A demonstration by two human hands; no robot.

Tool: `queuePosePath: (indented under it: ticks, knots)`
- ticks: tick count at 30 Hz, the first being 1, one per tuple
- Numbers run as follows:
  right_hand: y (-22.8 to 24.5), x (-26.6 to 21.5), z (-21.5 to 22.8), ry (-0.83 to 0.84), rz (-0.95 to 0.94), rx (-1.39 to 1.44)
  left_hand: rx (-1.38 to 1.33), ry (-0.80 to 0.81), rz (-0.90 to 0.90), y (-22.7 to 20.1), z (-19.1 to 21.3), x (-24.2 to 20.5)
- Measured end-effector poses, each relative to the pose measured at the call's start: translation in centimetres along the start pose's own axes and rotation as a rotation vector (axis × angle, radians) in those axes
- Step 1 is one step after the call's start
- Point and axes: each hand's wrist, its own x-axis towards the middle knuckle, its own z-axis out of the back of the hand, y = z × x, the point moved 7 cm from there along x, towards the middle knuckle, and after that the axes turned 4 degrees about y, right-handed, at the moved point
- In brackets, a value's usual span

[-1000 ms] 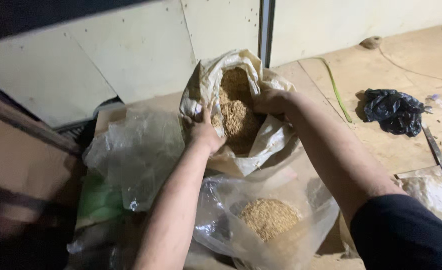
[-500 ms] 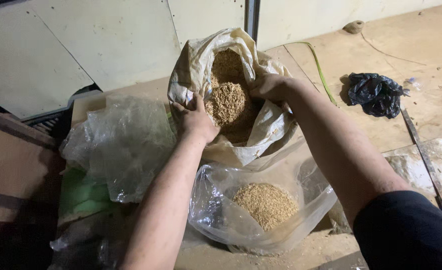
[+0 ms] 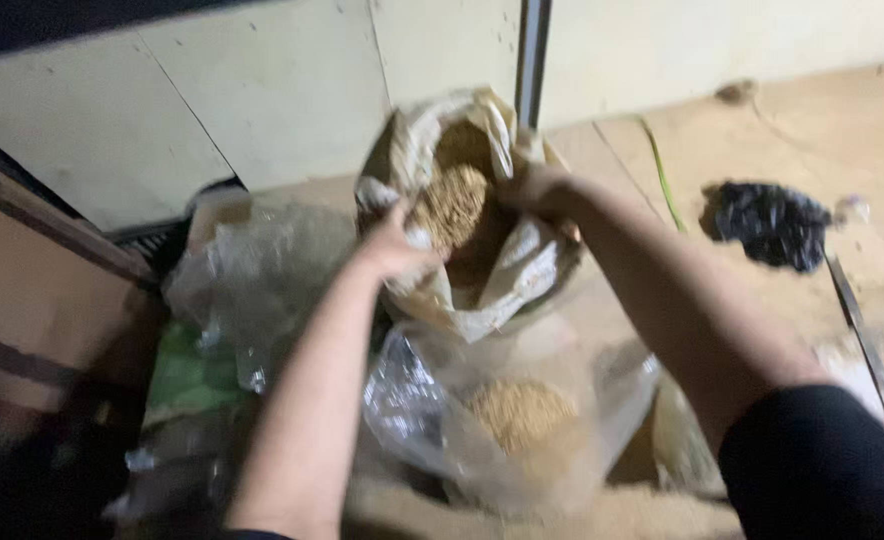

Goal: The person scoops grains from a large sack using a green scoop and pours them into a clear plastic bag. The person repeats this action multiple times to fill the bag.

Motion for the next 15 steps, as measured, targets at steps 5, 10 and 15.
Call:
queuePosePath:
  ticks: [5, 10, 15]
  knots:
    - [1.5, -1.4, 3.3, 0.254, -0.26, 0.141, -0.053, -0.246, -0.218, -0.5, 3.4, -5.0]
    - [5.2, -4.6, 5.9, 0.281, -0.183, 0.231, -0.09, -0.624, -0.692, -3.6, 0.5, -15.8]
    - [7.3, -6.1, 8.3, 0.282, -0.185, 0.247, 0.264, -0.532, -0.901, -7.1, -6.9, -23.9]
